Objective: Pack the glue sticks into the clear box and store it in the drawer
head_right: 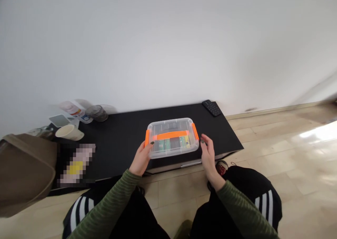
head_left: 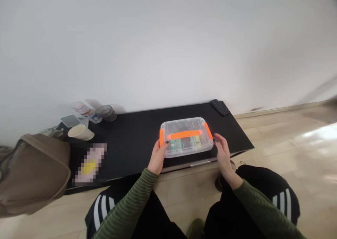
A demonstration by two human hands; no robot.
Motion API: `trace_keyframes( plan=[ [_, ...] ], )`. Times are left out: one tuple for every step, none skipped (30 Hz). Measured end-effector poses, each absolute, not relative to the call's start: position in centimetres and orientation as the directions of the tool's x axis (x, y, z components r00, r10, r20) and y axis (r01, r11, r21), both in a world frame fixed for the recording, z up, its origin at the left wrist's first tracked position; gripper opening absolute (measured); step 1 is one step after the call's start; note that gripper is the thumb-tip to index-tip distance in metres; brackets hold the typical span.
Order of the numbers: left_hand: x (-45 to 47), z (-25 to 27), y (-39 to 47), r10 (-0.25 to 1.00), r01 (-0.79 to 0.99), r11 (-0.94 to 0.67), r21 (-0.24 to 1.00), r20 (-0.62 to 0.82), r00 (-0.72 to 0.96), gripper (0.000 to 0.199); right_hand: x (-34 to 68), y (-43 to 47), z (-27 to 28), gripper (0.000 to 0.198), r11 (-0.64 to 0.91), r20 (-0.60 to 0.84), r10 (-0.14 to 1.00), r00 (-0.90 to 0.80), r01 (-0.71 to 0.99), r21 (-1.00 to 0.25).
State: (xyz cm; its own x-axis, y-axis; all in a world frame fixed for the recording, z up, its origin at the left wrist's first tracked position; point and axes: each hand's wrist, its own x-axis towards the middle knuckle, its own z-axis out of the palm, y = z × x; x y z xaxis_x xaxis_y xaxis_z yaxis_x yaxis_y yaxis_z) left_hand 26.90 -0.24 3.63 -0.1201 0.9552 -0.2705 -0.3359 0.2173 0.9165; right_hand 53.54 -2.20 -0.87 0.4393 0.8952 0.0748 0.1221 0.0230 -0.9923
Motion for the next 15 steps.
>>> trace_keyframes(
  plan=[
    [27.0, 3.9, -0.3, 0.954, -0.367, 0.236, 0.900, -0.287, -0.091, 0.057, 53.4, -3.9, -2.6, 0.040, -0.016, 0.036, 0.861, 0.507, 0.099, -0.995],
    [27.0, 4.1, -0.4, 0.953, -0.383, 0.246, 0.890, -0.294, -0.073, 0.055, 53.0, -5.6, -4.6, 0.035, -0.091, -0.054, 0.851, 0.522, 0.046, -0.995],
    [27.1, 4.3, -0.5, 0.952, -0.388, 0.250, 0.887, -0.298, -0.068, 0.053, 52.5, -7.1, -6.7, 0.030, -0.217, -0.210, 0.845, 0.492, -0.044, -0.975],
    [27.1, 4.5, -0.6, 0.951, -0.386, 0.251, 0.888, -0.300, -0.071, 0.051, 52.0, -8.2, -8.8, 0.025, -0.392, -0.419, 0.802, 0.426, -0.153, -0.907],
    [27.0, 4.6, -0.7, 0.950, -0.382, 0.253, 0.889, -0.303, -0.076, 0.050, 51.3, -9.1, -10.8, 0.022, -0.571, -0.620, 0.715, 0.325, -0.241, -0.785],
    [27.0, 4.6, -0.8, 0.949, -0.379, 0.256, 0.889, -0.306, -0.078, 0.050, 50.8, -9.5, -12.6, 0.021, -0.637, -0.690, 0.666, 0.285, -0.265, -0.724],
    [26.9, 4.6, -0.9, 0.948, -0.379, 0.257, 0.889, -0.307, -0.078, 0.050, 50.4, -9.6, -14.1, 0.019, -0.667, -0.724, 0.637, 0.265, -0.279, -0.690],
    [26.8, 4.6, -1.0, 0.949, -0.380, 0.256, 0.889, -0.306, -0.077, 0.050, 50.1, -9.3, -15.3, 0.018, -0.681, -0.743, 0.620, 0.254, -0.296, -0.670],
    [26.7, 4.5, -1.2, 0.950, -0.382, 0.253, 0.889, -0.303, -0.076, 0.051, 50.1, -8.7, -16.3, 0.018, -0.681, -0.748, 0.615, 0.248, -0.311, -0.663],
    [26.5, 4.4, -1.3, 0.950, -0.382, 0.253, 0.889, -0.302, -0.075, 0.053, 50.3, -8.0, -17.0, 0.017, -0.674, -0.748, 0.619, 0.241, -0.327, -0.663],
    [26.4, 4.3, -1.5, 0.950, -0.380, 0.253, 0.890, -0.303, -0.077, 0.054, 50.6, -7.3, -17.5, 0.015, -0.664, -0.745, 0.625, 0.231, -0.343, -0.664],
    [26.2, 4.2, -1.7, 0.949, -0.377, 0.255, 0.891, -0.306, -0.082, 0.054, 51.0, -6.6, -17.8, 0.013, -0.655, -0.742, 0.634, 0.218, -0.359, -0.665],
    [26.0, 4.1, -1.9, 0.947, -0.375, 0.254, 0.892, -0.308, -0.091, 0.055, 51.5, -5.9, -18.1, 0.011, -0.647, -0.738, 0.643, 0.203, -0.372, -0.666],
    [25.8, 4.0, -2.1, 0.946, -0.374, 0.250, 0.893, -0.308, -0.101, 0.055, 51.9, -5.5, -18.3, 0.009, -0.642, -0.736, 0.652, 0.185, -0.383, -0.664],
    [25.7, 4.0, -2.3, 0.946, -0.373, 0.246, 0.895, -0.306, -0.111, 0.055, 52.2, -5.2, -18.4, 0.009, -0.638, -0.733, 0.660, 0.165, -0.392, -0.663]
  ],
)
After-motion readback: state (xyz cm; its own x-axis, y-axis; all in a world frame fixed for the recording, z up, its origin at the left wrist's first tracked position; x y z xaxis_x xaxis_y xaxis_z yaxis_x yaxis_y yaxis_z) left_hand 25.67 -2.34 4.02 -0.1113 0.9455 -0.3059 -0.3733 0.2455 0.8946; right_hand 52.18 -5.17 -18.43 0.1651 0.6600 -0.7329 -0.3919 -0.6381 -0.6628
